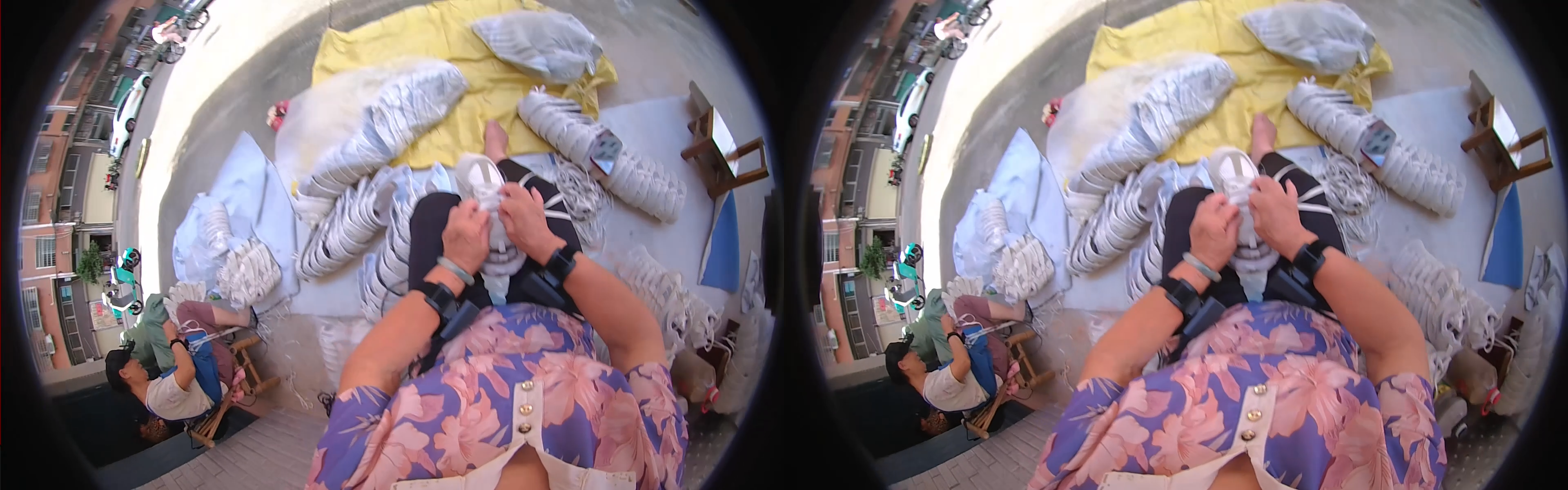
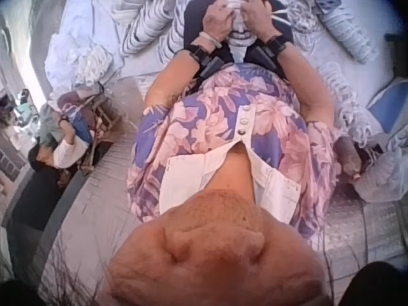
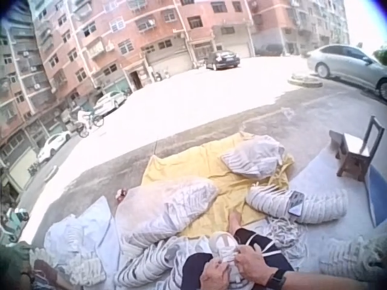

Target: Inserting and threading shoelaces into white athletic sneakers.

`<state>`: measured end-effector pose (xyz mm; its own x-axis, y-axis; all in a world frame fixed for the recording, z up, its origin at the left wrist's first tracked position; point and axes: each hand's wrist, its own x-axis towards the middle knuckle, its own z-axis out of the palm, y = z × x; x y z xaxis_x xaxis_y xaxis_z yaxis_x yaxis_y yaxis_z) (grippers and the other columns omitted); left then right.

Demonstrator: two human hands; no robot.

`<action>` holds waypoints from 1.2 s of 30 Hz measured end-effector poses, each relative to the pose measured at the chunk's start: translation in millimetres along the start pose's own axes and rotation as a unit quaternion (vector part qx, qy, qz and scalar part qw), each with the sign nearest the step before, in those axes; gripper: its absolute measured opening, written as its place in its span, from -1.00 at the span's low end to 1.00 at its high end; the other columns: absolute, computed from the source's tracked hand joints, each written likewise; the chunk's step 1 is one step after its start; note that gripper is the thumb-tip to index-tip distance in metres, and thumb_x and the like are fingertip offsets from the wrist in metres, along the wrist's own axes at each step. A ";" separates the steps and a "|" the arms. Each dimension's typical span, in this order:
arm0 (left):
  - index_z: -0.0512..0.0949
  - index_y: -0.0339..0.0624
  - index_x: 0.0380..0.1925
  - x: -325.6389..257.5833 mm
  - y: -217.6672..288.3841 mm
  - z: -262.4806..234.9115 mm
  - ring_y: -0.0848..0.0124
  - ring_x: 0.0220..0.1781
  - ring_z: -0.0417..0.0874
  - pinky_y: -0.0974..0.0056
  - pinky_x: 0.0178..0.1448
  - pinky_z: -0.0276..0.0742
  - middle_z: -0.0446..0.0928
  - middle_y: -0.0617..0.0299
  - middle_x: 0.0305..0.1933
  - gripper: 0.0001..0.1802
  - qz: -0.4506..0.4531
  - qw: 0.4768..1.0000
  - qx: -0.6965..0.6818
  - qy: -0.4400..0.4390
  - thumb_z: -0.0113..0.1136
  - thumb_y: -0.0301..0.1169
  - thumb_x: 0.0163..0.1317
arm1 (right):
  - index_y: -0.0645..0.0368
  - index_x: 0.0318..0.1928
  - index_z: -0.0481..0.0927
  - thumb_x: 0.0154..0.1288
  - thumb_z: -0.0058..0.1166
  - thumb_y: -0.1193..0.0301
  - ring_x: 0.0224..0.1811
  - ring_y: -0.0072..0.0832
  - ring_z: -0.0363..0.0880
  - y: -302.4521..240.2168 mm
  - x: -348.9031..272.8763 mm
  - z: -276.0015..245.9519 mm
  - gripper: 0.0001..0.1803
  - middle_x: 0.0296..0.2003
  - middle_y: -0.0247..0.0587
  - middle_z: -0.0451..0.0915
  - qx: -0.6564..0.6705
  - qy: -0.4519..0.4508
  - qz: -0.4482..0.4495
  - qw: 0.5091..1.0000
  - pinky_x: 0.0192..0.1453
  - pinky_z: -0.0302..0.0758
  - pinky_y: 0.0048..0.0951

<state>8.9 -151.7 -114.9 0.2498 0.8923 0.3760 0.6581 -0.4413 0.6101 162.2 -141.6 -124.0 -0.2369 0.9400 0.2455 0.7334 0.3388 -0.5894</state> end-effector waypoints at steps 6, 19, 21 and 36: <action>0.48 -0.21 -0.43 -11.3 8.9 17.9 0.07 -0.17 0.45 0.13 -0.12 0.40 0.41 0.03 -0.20 -0.83 -0.025 0.999 0.024 -0.006 0.19 -0.44 -0.07 | 0.17 -0.48 0.53 -0.05 0.00 0.48 0.02 -0.20 0.34 7.0 -13.1 -1.5 -0.92 -0.14 -0.13 0.40 -0.034 -0.067 0.021 0.997 0.12 0.09 0.21; 0.45 -0.30 -0.40 -4.9 13.6 26.8 -0.08 0.21 0.23 0.06 0.16 0.25 0.25 -0.13 0.15 -0.80 -0.070 0.993 0.075 -0.057 0.08 -0.48 -0.11 | 0.12 -0.47 0.57 -0.20 0.11 0.40 0.08 -0.24 0.28 3.6 7.6 -25.7 -0.83 -0.14 -0.21 0.39 -0.050 -0.230 0.041 0.971 0.17 -0.03 0.35; 0.44 -0.33 -0.42 -3.7 15.4 18.7 -0.10 0.19 0.24 0.04 0.19 0.24 0.26 -0.17 0.13 -0.81 -0.062 0.994 0.060 -0.067 0.07 -0.49 -0.10 | 0.11 -0.50 0.56 -0.23 0.10 0.40 0.07 -0.24 0.29 9.5 -0.7 -24.7 -0.84 -0.14 -0.21 0.39 -0.024 -0.197 0.042 0.979 0.17 -0.06 0.36; 0.43 -0.25 -0.43 -43.6 -77.8 -107.3 0.00 0.11 0.32 0.04 0.14 0.23 0.35 -0.05 0.06 -0.80 -0.099 0.971 0.174 -0.127 0.18 -0.44 -0.09 | 0.07 -0.26 0.44 0.16 -0.08 0.44 -0.23 -0.25 0.47 58.4 -1.1 -78.5 -0.88 -0.35 -0.28 0.51 -0.039 0.211 0.095 0.972 0.24 0.06 0.01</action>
<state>-129.4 -166.5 -104.0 0.2324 0.9705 0.0638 0.9007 -0.2395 0.3625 255.3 -126.0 -98.2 0.1778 0.8794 0.4417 0.7879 0.1417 -0.5993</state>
